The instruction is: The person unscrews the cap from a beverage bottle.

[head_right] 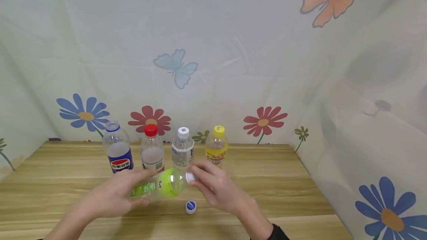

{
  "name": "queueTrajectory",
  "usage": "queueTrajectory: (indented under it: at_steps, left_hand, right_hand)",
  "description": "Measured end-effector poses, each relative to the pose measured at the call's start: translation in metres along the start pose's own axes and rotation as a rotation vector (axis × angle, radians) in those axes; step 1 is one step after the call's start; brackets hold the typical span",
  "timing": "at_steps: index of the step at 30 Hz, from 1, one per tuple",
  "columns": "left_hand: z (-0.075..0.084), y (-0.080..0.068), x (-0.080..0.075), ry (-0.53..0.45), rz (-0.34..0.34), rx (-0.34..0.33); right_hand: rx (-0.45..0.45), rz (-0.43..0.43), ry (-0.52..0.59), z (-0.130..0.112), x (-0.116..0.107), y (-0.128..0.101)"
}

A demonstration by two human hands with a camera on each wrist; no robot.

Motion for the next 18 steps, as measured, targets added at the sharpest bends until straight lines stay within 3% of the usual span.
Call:
queueTrajectory:
  at_steps: [3,8,13,18]
  left_hand:
    - [-0.001,0.0,0.0,0.0,0.005,-0.017]
    - [-0.001,0.0,0.0,0.019,0.012,-0.05]
    - [0.005,-0.001,-0.002,0.063,0.041,-0.029]
    - [0.011,-0.002,-0.003,0.123,0.083,-0.019]
  right_hand:
    - [0.063,-0.009,0.026,0.002,0.001,-0.001]
    - [0.31,-0.009,0.112,0.007,0.002,-0.003]
    - [0.493,0.052,0.195,0.008,0.001,-0.004]
    - [0.653,0.061,0.243,0.01,-0.001,-0.004]
Point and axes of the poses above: each hand's wrist, its own y-axis towards the middle knuckle, its own x-axis out of the palm, z = x × y, the point moved 5 cm from there along y, towards the middle knuckle, and after that the axes turned 5 degrees about -z, right-handed, at the moved point
